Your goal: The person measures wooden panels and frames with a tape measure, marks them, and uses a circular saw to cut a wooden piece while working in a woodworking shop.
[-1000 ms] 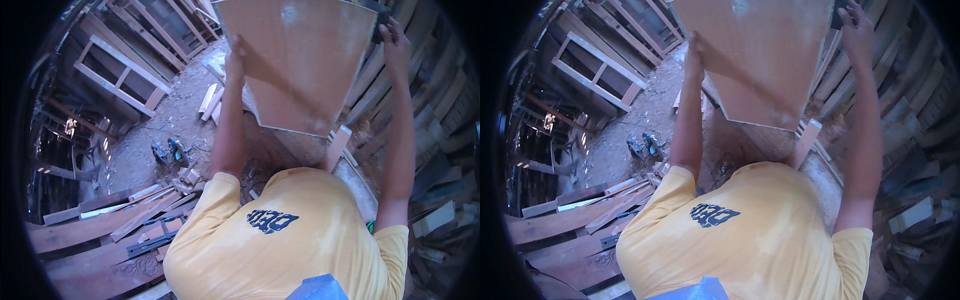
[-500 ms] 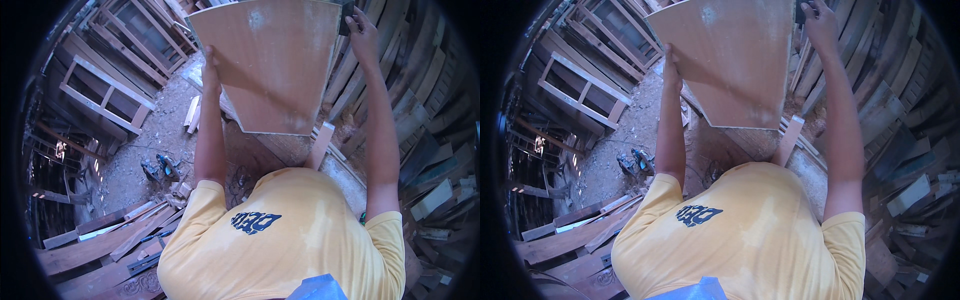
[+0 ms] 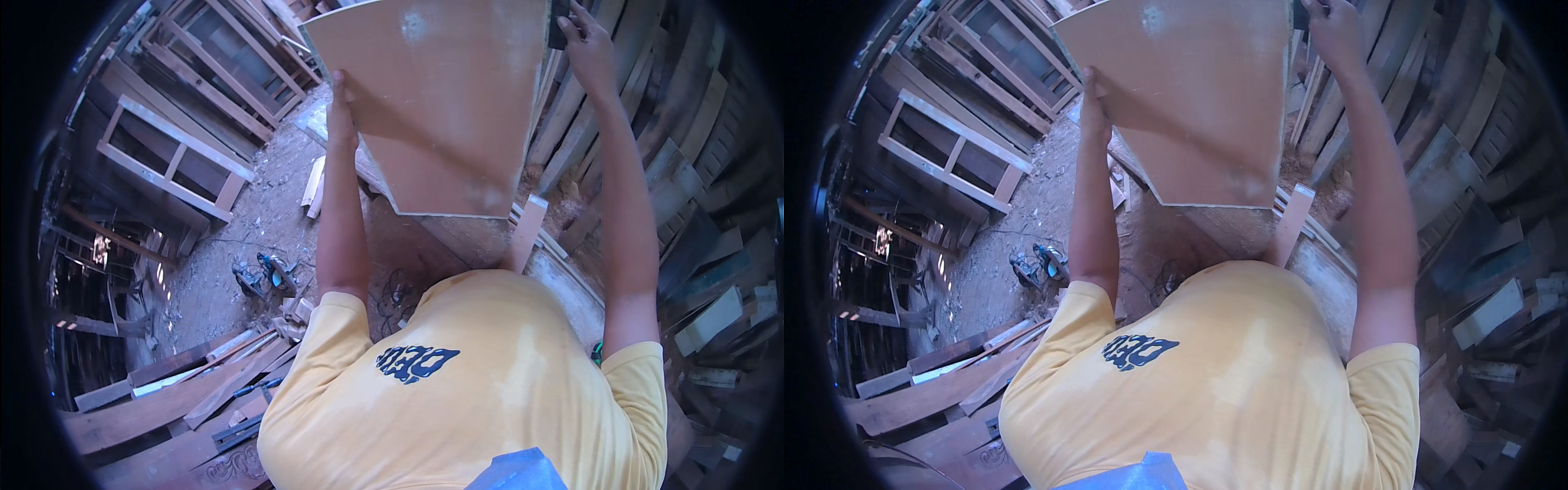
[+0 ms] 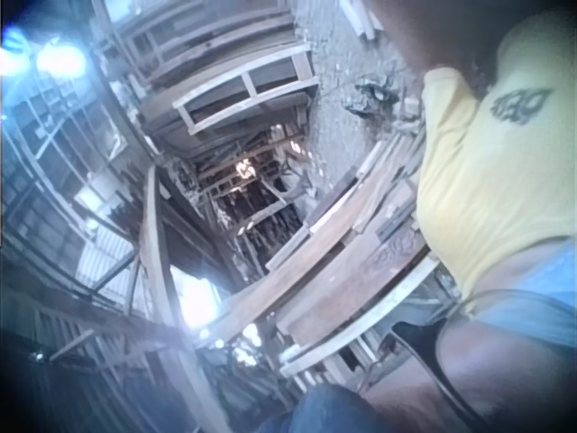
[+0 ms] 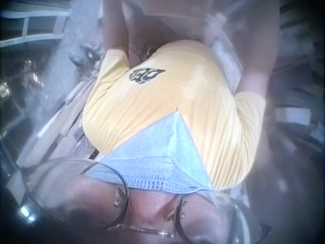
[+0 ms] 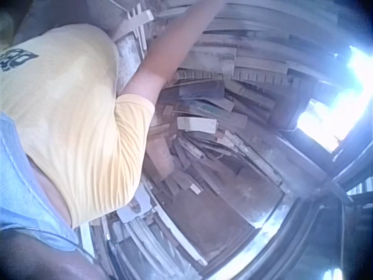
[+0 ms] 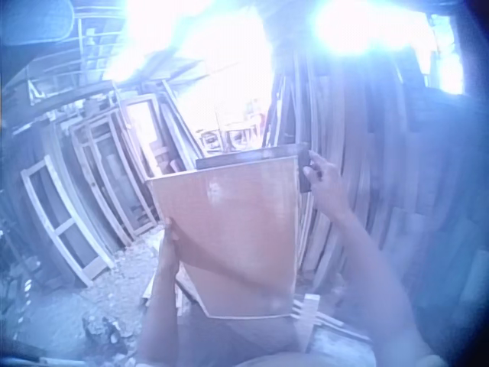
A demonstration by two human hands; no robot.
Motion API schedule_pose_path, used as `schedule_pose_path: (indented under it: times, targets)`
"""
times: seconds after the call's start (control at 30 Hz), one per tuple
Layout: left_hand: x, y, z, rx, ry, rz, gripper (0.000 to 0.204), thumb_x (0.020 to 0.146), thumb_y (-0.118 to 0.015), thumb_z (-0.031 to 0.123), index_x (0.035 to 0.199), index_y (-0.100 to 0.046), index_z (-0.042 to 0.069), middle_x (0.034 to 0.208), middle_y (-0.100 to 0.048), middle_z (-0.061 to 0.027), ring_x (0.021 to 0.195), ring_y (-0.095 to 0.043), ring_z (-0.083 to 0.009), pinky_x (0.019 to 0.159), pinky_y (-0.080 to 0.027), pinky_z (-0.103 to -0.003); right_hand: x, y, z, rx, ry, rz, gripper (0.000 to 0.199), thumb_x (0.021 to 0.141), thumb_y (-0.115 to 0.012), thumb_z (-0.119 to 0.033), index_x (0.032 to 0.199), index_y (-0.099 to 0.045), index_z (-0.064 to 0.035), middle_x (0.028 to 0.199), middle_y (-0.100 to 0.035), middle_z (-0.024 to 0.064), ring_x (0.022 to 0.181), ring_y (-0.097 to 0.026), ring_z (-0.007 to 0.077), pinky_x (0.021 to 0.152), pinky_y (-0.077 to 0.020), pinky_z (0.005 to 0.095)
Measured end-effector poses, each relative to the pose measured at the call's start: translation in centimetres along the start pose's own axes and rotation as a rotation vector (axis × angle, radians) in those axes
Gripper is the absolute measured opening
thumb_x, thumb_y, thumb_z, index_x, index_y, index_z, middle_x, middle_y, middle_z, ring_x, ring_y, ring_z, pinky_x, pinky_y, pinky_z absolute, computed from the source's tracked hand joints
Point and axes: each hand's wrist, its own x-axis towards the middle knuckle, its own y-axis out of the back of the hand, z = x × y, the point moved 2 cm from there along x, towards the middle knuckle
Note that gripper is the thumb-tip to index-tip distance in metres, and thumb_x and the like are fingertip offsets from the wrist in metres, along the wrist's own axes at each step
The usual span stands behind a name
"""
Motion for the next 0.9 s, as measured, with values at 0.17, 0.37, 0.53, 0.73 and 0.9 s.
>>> schedule_pose_path:
  times: [0.17,0.37,0.53,0.73,0.9]
  targets:
    - [0.1,-0.1,0.3,-0.060,0.048,-0.045,0.104,0.088,-0.060,0.074,0.150,-0.037,-0.006,0.147,-0.047,-0.0218,0.136,-0.047,-0.0329,0.114,-0.037,-0.042,-0.1,0.2,0.1,-0.125,0.007,0.047,0.047,0.096,-0.063,-0.023,0.138,-0.059,-0.0046,0.112,-0.071,0.0218,0.100,-0.069,0.0326,0.093,-0.0524,0.0412]
    - [-0.3,-0.3,0.5,-0.097,0.052,-0.093,0.101,0.091,-0.060,0.070,0.156,-0.027,0.000,0.158,-0.033,-0.0197,0.148,-0.032,-0.0341,0.122,-0.026,-0.046,0.1,0.4,-0.4,0.075,-0.019,-0.063,0.046,0.095,-0.062,-0.020,0.138,-0.059,-0.0017,0.115,-0.070,0.0242,0.105,-0.068,0.0349,0.093,-0.0519,0.0415]
    - [-0.5,-0.1,0.7,-0.076,0.024,-0.108,0.102,0.091,-0.059,0.069,0.157,-0.022,0.000,0.161,-0.029,-0.0184,0.150,-0.027,-0.0329,0.124,-0.022,-0.045,0.2,0.4,-0.4,0.081,0.106,-0.023,0.043,0.095,-0.060,-0.016,0.134,-0.060,0.0031,0.110,-0.071,0.0266,0.103,-0.070,0.0368,0.092,-0.0525,0.0423]
    - [-1.1,-0.7,0.9,-0.098,0.013,-0.052,0.106,0.089,-0.063,0.070,0.156,-0.027,-0.004,0.159,-0.033,-0.0179,0.148,-0.031,-0.0314,0.123,-0.024,-0.041,-0.1,1.1,-0.7,0.130,0.056,-0.051,0.042,0.095,-0.060,-0.013,0.133,-0.060,0.0039,0.109,-0.071,0.0271,0.104,-0.070,0.0377,0.093,-0.0521,0.0427]
    - [-1.2,-0.2,1.2,-0.089,0.012,-0.041,0.109,0.087,-0.063,0.072,0.156,-0.025,-0.004,0.161,-0.030,-0.0195,0.150,-0.027,-0.0323,0.124,-0.021,-0.041,-0.4,1.0,-1.4,0.157,0.050,-0.047,0.043,0.095,-0.059,-0.013,0.134,-0.059,0.0056,0.112,-0.070,0.0277,0.106,-0.069,0.0370,0.094,-0.0516,0.0422]
